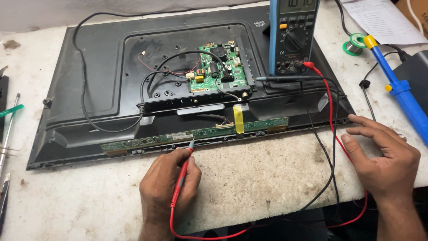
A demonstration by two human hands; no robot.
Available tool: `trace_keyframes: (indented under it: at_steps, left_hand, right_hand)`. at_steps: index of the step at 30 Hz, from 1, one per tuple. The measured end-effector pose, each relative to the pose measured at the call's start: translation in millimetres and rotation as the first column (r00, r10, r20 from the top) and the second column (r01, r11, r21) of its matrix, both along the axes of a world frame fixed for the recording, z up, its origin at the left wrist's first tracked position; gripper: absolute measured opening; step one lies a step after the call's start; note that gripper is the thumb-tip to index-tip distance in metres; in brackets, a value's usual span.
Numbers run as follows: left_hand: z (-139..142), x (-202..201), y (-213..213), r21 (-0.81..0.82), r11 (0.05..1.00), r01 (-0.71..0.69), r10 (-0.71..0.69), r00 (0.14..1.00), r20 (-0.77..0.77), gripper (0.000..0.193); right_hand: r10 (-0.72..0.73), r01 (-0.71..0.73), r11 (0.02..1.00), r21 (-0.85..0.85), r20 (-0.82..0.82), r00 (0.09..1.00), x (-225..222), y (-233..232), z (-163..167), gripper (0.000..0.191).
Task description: The person tests the circuit boards of an opened television with a digital multimeter, touching the red probe to points on the main board and the long board along the bottom edge while reading the display, and at times uses a small metal tool to hold or point at components on the boards.
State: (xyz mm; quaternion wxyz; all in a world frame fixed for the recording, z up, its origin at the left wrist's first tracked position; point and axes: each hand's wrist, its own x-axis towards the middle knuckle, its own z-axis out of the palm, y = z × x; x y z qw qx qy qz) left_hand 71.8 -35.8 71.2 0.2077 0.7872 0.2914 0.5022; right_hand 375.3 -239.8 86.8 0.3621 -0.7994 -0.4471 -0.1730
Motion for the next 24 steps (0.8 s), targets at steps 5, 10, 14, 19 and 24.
trace_keyframes:
  at_steps: [5,10,14,19,24]
  left_hand:
    - [0,-1,1,0.017,1.000,0.009,-0.009,1.000,0.004,0.028]
    - [0,0,1,0.021,1.000,0.015,-0.014,1.000,-0.012,0.027]
    - [0,-1,1,0.016,1.000,0.014,-0.014,1.000,-0.015,0.026]
    - [1,0,2,0.002,1.000,0.022,-0.022,0.999,-0.037,0.026]
    - [0,0,2,0.022,1.000,0.010,-0.010,0.999,-0.032,0.026]
  right_hand:
    - [-0.009,0.009,1.000,-0.024,0.019,1.000,3,-3,-5,0.014]
    - [0.012,-0.011,1.000,-0.027,0.042,0.999,7,-5,-10,0.013]
    - [0.012,-0.010,0.999,-0.040,0.053,0.999,9,-6,-12,0.013]
    - [0.005,-0.001,0.999,-0.054,0.072,0.997,10,-6,-13,0.013]
    - [0.009,-0.006,0.999,-0.048,0.064,0.998,8,-4,-12,0.013]
